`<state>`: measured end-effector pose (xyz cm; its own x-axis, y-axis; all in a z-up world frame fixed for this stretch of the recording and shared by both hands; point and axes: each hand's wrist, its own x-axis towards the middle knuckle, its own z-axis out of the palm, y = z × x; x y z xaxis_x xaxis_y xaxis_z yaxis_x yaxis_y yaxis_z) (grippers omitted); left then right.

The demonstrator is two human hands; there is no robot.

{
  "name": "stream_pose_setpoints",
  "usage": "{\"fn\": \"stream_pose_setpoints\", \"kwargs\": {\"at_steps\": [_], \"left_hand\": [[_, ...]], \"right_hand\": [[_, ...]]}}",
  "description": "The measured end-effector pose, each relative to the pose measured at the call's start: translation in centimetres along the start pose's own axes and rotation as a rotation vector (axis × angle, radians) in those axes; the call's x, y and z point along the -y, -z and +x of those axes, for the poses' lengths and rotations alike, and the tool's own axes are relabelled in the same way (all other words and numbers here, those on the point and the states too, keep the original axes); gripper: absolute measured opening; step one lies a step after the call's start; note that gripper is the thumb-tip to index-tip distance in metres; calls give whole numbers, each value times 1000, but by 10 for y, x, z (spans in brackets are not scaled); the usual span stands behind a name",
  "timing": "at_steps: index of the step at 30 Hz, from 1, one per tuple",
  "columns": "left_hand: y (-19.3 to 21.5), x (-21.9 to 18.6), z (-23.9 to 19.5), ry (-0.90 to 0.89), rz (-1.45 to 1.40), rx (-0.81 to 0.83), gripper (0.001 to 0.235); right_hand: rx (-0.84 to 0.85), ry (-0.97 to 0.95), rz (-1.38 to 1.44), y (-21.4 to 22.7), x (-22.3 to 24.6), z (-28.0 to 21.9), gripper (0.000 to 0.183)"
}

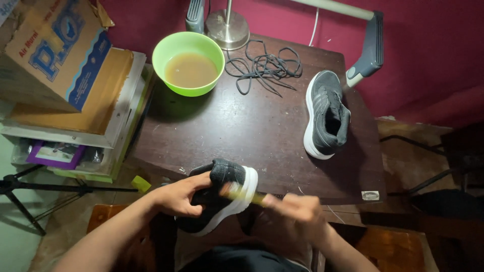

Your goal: The person scrubs a black sneaker with a yellow toothbrush, repeatedly dipping the brush into a green bowl of liquid. They clean the upper, sides, and sole of the shoe while holding it on their lap.

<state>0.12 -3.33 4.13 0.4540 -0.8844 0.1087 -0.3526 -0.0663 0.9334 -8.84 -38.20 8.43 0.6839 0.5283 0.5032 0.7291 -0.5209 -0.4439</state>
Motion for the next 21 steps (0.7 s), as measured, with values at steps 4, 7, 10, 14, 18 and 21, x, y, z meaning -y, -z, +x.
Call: {"fn": "stream_pose_setpoints", "kwargs": {"at_steps": [4,7,10,14,18,21], "left_hand": [[0,-4,4,-5,-35,-31,88],[-2,10,3,53,-39,-62,83],[-5,23,-1,64,-57,-149,86],[-8,43,-2,288,-88,-119,77],[-1,31,0,303,-315,-136,97],[-6,65,-6,241,-280,-233,85]], "right_hand": [[69,53,-62,4,-11,8,40],[-51,-17,-122,-2,-9,10,52],[202,-9,-149,-10,-9,6,60],[142,-89,-170,-6,-13,15,59],[188,80,-357,-12,-20,27,57],[100,-31,-135,-11,-48,48,46]]}}
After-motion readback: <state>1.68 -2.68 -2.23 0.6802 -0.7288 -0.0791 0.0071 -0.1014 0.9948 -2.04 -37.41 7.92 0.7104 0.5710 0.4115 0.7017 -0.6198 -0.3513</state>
